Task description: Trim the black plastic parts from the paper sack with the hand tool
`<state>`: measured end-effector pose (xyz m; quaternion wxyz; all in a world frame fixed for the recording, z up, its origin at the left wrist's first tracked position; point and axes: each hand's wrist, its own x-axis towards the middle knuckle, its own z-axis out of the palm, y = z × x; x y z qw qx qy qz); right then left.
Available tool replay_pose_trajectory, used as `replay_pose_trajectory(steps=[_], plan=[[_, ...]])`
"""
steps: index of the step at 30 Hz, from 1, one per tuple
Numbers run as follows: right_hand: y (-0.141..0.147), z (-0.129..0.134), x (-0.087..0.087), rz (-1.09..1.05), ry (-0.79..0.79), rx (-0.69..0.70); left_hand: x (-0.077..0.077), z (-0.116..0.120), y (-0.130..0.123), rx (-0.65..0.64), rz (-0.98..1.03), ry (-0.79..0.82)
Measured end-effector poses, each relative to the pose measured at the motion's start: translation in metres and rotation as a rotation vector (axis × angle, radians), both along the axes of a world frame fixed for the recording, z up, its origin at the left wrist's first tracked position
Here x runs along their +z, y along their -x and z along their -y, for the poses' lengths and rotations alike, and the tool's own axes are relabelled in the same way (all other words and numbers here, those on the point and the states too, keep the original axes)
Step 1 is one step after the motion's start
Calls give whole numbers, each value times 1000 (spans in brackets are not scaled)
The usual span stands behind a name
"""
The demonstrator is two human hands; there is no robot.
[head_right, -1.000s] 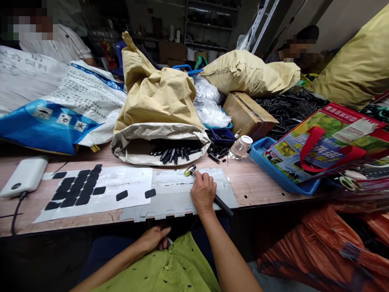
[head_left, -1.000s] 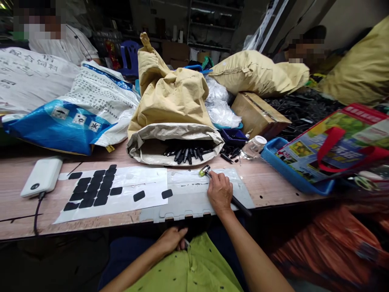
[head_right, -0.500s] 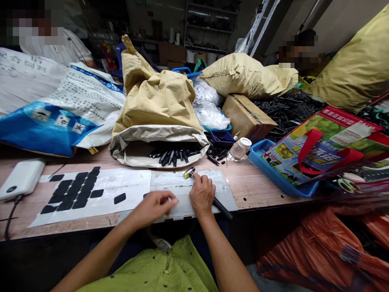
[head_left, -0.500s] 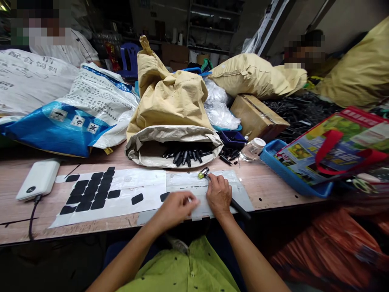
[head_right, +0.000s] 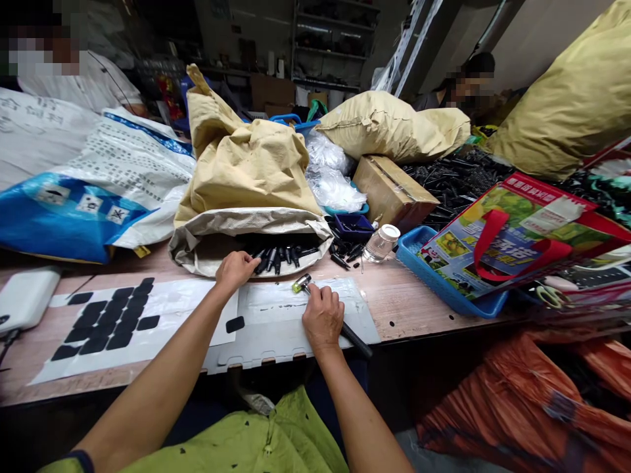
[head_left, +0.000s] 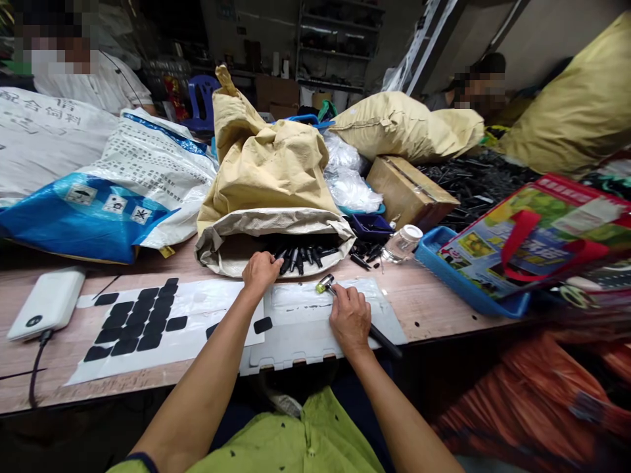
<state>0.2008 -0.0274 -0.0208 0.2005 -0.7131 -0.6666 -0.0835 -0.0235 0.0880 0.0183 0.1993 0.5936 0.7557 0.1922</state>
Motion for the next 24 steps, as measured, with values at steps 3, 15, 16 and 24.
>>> replay_pose_trajectory(steps=[3,15,16,24], plan=[[0,0,-1,-2,2,-4,5,17,10,-39,53,-117],[1,0,-1,7,5,-8,-35,82,8,-535,132,-281],[1,0,-1,5,6,-9,-37,81,8,-537,136,-291],[-4,1,8,-164,-8,46,-42,74,11,-495,217,-243]])
